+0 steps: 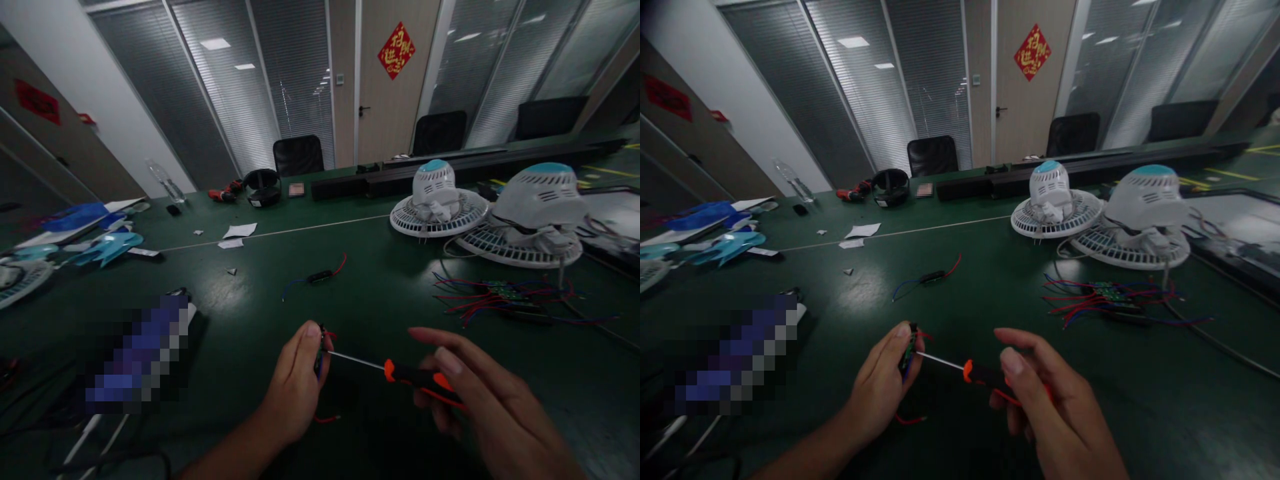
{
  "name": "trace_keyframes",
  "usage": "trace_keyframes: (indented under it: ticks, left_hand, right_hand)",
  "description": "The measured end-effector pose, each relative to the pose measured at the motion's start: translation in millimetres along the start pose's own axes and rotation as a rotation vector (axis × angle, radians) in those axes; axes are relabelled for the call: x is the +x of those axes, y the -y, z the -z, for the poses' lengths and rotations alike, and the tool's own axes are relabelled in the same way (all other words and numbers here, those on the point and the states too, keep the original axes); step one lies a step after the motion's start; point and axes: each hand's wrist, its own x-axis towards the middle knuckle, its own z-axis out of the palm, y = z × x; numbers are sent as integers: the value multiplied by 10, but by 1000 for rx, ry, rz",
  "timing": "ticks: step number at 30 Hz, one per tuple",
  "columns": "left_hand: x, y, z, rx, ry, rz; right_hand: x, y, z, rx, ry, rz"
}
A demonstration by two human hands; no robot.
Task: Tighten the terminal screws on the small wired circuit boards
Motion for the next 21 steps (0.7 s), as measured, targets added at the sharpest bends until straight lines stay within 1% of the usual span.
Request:
trace_keyframes:
  ticks: [2,5,9,12,21]
  left_hand:
    - [-2,-2,1,19,12,-17]
    - [-6,-21,5,53,28,-20]
    - [-5,-32,11,88,40,-32]
    - [-7,-37,4,105,43,-36]
    - [-11,-41,0,50,24,-4]
  right_hand:
    - [0,10,3,-3,3,-45]
    - [-4,18,10,-95,9,-77]
    - [-10,-1,16,-189,16,-38]
    - [-12,-15,13,-178,7,-3]
    - [8,8,-5,-171,6,53]
